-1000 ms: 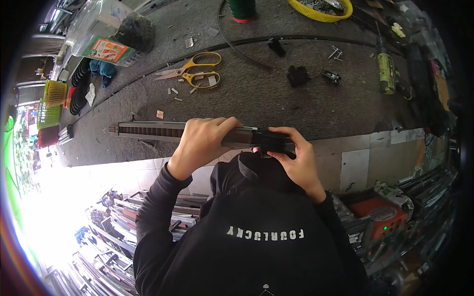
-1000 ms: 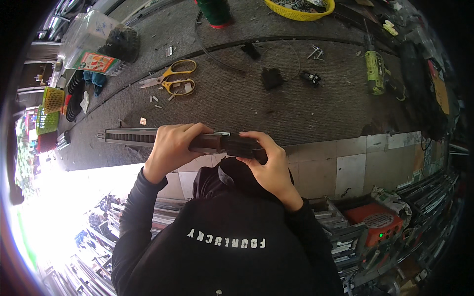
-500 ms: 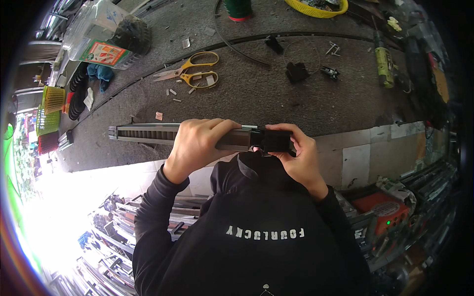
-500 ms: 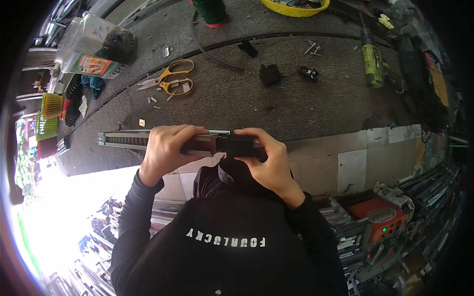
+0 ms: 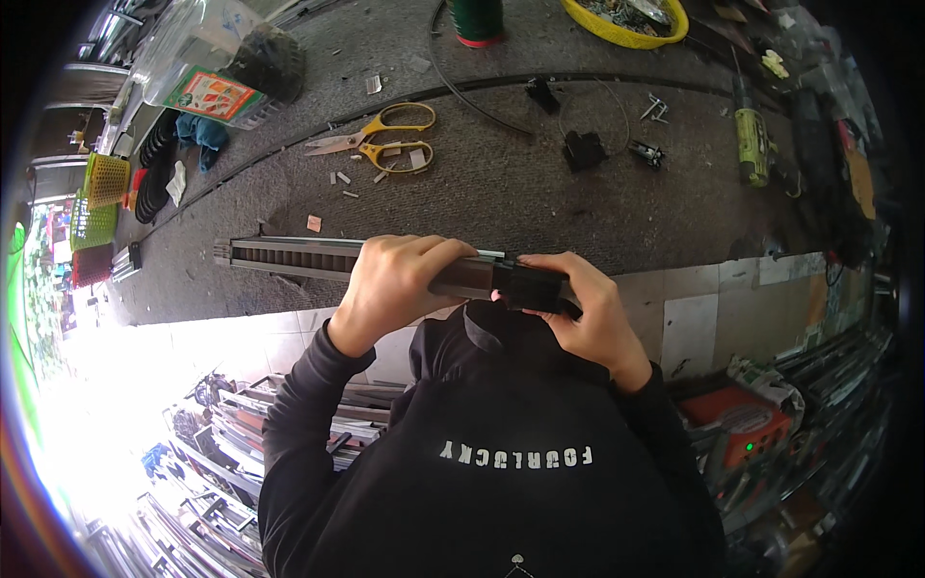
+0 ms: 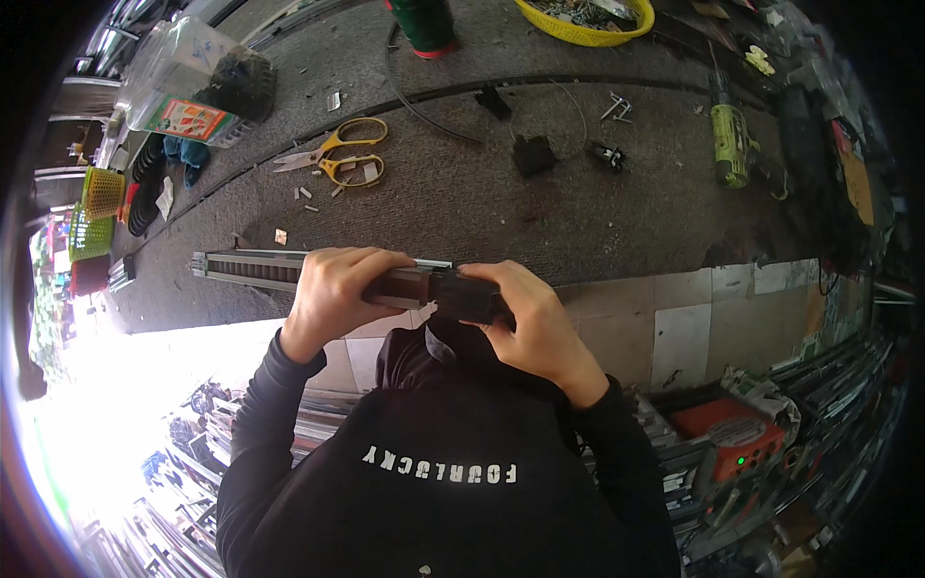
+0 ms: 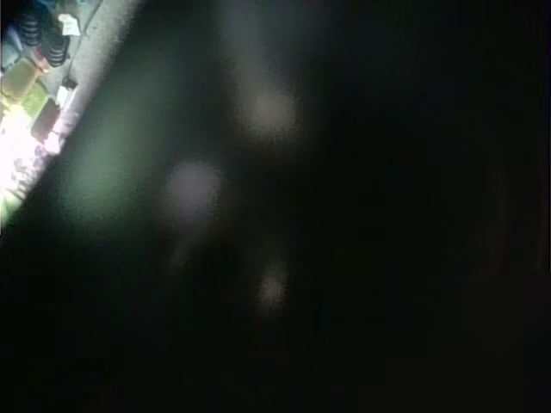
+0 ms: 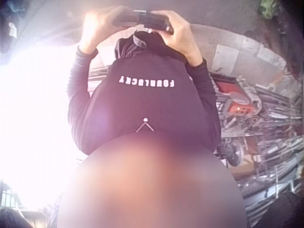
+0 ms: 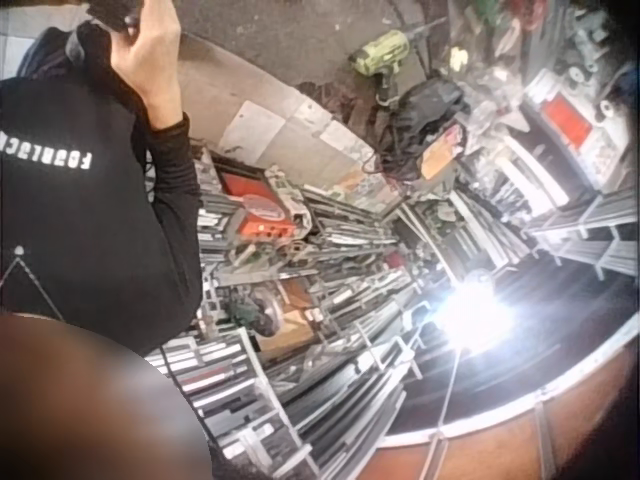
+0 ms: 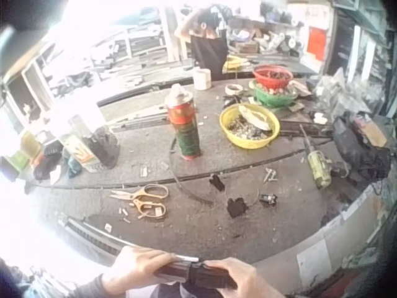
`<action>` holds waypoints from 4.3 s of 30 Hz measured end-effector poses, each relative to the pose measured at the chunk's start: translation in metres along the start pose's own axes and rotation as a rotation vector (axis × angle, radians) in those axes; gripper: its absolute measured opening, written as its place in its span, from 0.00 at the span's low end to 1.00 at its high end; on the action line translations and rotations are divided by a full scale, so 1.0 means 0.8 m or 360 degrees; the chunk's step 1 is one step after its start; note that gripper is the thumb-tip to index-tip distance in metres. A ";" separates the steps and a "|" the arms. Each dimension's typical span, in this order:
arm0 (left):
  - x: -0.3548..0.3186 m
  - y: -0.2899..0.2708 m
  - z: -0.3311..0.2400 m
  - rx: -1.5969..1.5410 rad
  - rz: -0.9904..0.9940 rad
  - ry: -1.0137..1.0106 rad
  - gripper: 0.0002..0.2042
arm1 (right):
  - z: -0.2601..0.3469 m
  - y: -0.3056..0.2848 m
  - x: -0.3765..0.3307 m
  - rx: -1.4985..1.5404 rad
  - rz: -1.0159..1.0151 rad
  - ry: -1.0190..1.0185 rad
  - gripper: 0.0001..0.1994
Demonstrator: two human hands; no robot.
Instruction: The person assembles small metal components onto a long aluminum profile. They insert small pieces into slots, use a power drill to secure parts, and handle various tools and components on a cluttered workbench.
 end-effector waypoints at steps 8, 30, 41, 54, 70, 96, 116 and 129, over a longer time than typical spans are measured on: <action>-0.002 0.003 0.002 0.0014 -0.0026 0.0008 0.23 | -0.010 0.009 0.005 0.0342 0.0023 0.0077 0.29; -0.004 0.022 0.016 0.0048 0.0003 -0.0036 0.25 | -0.032 0.061 0.045 0.0858 -0.0129 -0.0018 0.38; -0.013 -0.004 0.042 0.0394 0.0035 -0.0205 0.25 | -0.083 0.105 0.249 -0.0595 0.0190 -0.0822 0.18; 0.034 -0.067 0.046 0.0205 -0.0256 -0.0295 0.19 | 0.078 -0.131 0.099 0.0535 -0.1154 -0.0425 0.14; 0.054 -0.039 0.034 0.0306 -0.0101 -0.0305 0.19 | 0.010 -0.043 -0.025 0.0971 -0.1329 0.0493 0.20; 0.071 0.001 0.044 0.0468 -0.0028 -0.0315 0.18 | -0.015 -0.110 -0.006 0.0386 -0.0857 0.0646 0.12; -0.064 0.018 0.064 0.0566 -0.0750 -0.0179 0.32 | -0.030 -0.024 0.169 0.0006 0.1057 0.0246 0.36; -0.076 -0.002 0.086 0.0361 -0.0480 -0.0354 0.46 | -0.028 0.017 0.091 -0.0692 0.0881 -0.0228 0.45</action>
Point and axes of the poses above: each hand's wrist, its own x-axis towards the middle knuckle, its own y-axis out of the palm, z = x × y, the point moved 4 cm from there along x, towards the middle knuckle, and after that the axes turned 10 degrees about -y, right-handed, at the moved point
